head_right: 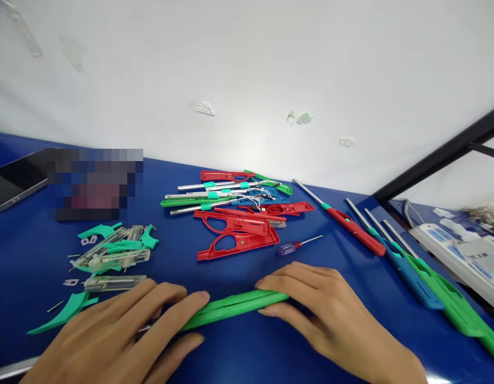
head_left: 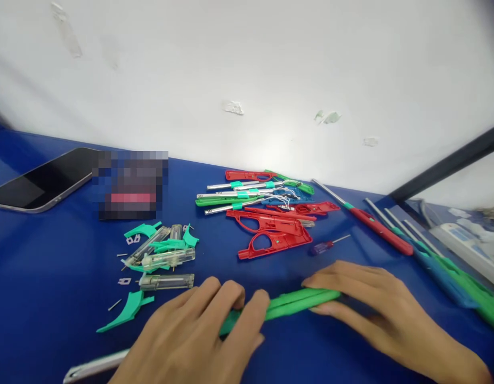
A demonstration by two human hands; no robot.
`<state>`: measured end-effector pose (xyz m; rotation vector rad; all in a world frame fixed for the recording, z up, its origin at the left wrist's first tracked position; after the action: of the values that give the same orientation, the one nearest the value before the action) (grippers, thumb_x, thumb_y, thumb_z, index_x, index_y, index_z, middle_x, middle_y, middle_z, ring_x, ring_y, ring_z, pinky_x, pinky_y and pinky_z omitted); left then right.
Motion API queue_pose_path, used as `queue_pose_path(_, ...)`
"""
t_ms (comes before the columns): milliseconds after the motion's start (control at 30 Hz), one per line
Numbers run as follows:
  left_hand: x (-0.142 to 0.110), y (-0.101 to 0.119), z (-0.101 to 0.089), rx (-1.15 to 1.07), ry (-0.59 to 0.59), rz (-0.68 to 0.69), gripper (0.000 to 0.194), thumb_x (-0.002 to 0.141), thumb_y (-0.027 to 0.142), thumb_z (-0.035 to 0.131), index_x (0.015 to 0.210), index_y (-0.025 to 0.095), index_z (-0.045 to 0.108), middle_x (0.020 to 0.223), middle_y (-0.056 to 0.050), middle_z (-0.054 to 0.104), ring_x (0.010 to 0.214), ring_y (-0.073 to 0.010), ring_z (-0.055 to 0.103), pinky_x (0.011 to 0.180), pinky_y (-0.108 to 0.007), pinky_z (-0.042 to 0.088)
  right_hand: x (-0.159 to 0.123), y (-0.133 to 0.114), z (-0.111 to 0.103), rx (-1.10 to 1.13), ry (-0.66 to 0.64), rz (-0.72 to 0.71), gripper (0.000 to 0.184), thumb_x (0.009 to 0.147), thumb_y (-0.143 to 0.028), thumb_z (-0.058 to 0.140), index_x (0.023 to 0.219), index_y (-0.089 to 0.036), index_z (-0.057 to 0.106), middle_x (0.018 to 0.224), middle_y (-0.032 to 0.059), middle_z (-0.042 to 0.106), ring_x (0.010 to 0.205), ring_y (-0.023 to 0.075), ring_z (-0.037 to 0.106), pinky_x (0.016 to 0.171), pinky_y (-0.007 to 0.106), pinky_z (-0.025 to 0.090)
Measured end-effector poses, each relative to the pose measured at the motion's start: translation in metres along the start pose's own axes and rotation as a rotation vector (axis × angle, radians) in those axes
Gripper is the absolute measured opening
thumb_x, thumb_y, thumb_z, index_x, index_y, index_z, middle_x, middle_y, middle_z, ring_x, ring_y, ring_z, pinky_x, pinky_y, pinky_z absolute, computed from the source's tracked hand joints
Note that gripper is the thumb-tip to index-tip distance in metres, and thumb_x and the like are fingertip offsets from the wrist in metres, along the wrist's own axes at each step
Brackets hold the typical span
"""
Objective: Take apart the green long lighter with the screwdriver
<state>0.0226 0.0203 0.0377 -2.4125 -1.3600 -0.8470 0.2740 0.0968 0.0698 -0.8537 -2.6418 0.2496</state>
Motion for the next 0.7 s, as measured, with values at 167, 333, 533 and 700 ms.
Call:
queue_pose_path(167, -0.003, -0.002, 0.005, -0.101, -0.131, -0.003, 0.025, 0.109, 0.021, 0.049, 0.113, 0.027, 0.073, 0.107, -0.002, 0.075, 0.090, -0.0161, 0.073, 0.076, -0.023, 0.061, -0.010, -0.002, 0.006, -0.134, 0.127, -0.045, 0.020, 0.114, -0.033, 0.056, 0.119, -0.024, 0.074, 0.108, 0.0053, 0.086, 0.089, 0.0181, 0.085, 0.073, 0.022, 0.066)
queue_pose_path(333, -0.015, 0.003, 0.013, -0.098, -0.151, 0.039, 0.033, 0.108, 0.022, 0.045, 0.131, 0.029, 0.068, 0.118, -0.003, 0.077, 0.102, -0.0215, 0.076, 0.087, -0.032, 0.065, -0.016, -0.002, 0.010, -0.078, 0.139, -0.033, 0.018, 0.113, -0.034, 0.059, 0.115, -0.024, 0.074, 0.104, 0.0046, 0.085, 0.086, 0.0157, 0.084, 0.071, 0.019, 0.065)
queue_pose_path(533, -0.024, 0.006, 0.020, -0.099, -0.223, 0.098, 0.049, 0.102, 0.007, 0.035, 0.138, 0.027, 0.063, 0.130, -0.007, 0.077, 0.114, -0.0269, 0.077, 0.090, -0.044, 0.068, -0.017, -0.001, 0.011, -0.092, 0.158, -0.034, 0.023, 0.114, -0.036, 0.056, 0.114, -0.024, 0.076, 0.105, 0.0065, 0.084, 0.087, 0.0155, 0.084, 0.071, 0.020, 0.064)
queue_pose_path(700, -0.038, 0.002, 0.015, -0.052, -0.211, 0.159, 0.052, 0.103, 0.007, 0.041, 0.148, 0.026, 0.059, 0.143, -0.008, 0.072, 0.121, -0.0299, 0.076, 0.099, -0.046, 0.068, -0.018, -0.003, 0.011, -0.076, 0.131, -0.004, 0.023, 0.112, -0.040, 0.058, 0.117, -0.026, 0.076, 0.106, 0.0059, 0.083, 0.091, 0.0176, 0.083, 0.072, 0.023, 0.064)
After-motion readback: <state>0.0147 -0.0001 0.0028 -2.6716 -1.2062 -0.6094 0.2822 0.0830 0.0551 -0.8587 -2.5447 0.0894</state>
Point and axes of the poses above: each hand's wrist, its own x-axis towards the middle knuckle, its own z-axis out of the palm, y = z × x, the point moved 4 cm from there along x, towards the middle knuckle
